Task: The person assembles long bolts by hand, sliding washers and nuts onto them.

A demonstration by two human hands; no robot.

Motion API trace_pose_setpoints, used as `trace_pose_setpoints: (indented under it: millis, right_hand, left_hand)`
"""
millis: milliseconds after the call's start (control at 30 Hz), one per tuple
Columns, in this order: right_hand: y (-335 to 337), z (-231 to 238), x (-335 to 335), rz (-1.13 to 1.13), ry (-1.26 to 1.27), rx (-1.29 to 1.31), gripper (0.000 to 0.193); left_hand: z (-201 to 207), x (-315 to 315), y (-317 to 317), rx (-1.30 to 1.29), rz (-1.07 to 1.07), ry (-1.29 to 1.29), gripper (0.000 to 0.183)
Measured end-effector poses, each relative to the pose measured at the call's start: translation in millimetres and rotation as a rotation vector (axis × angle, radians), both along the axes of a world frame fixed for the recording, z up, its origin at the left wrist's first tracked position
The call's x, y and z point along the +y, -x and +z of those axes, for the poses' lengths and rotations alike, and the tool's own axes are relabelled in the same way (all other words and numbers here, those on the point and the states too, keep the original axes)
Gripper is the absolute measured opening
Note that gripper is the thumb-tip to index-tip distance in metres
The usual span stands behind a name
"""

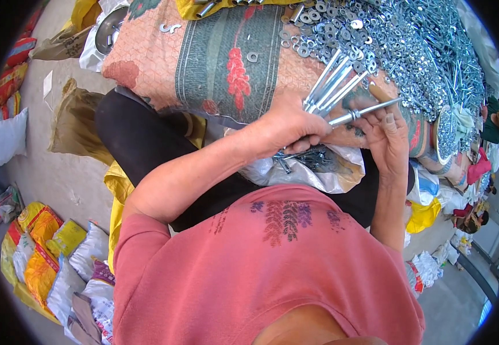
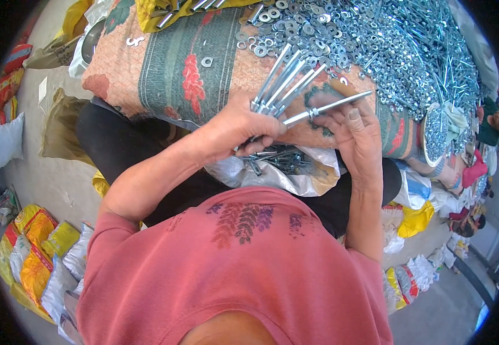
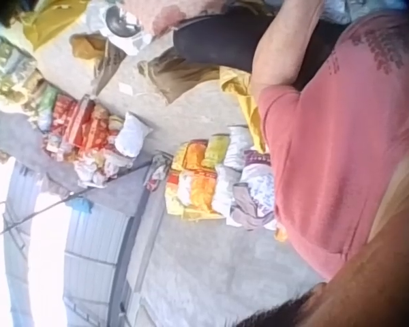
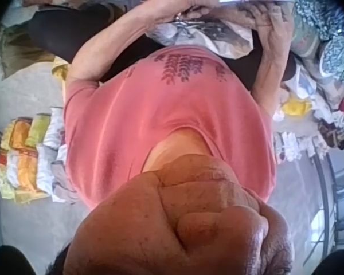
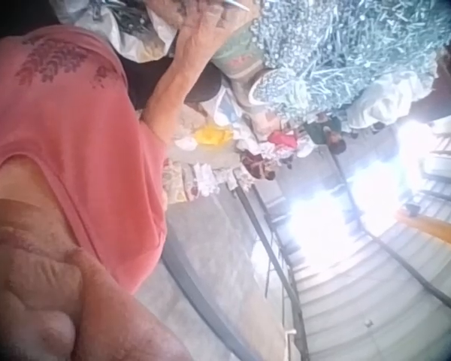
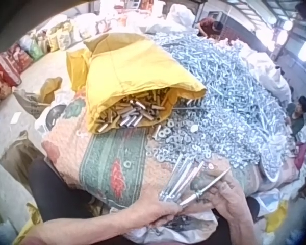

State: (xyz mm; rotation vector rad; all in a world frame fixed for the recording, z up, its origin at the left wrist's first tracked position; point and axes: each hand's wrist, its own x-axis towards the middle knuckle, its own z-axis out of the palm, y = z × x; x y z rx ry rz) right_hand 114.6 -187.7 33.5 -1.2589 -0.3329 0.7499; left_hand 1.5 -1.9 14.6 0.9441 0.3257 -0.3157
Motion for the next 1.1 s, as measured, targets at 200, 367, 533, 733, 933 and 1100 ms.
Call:
trace_pose_setpoints:
  millis: [200,367,533,733,933,1100]
  right_hand:
    - [-1,-9,-4,0.039,0.005,-0.065,0.033]
    - [4,-10,-7,0.021,0.037,-0.115,0.034]
    - [9,-11,-1,-0.048,0.048,-0.073,0.037]
    - [17,-1,7,-0.114,0.153,-0.031,0.029]
    - [22,-15,10,-0.120,0.315,-0.034,0.012]
    - [23,-5,14,-0.163,0.203,-0.060,0.026]
  left_hand:
    - [-3,2,0,0.032,0.049,0.041,0.018]
    - [-6,2,1,-0.005,0.064,0.064,0.019]
    - [-7,-2,1,0.019,0.029,0.027,0.016]
    - [-5,2,0,0.049,0.007,0.035,0.017]
    - [-6,-4,3,0.043,0.041,-0.118,0.016]
    - [-4,-8,4,-0.021,0.019,-0.159,0.015]
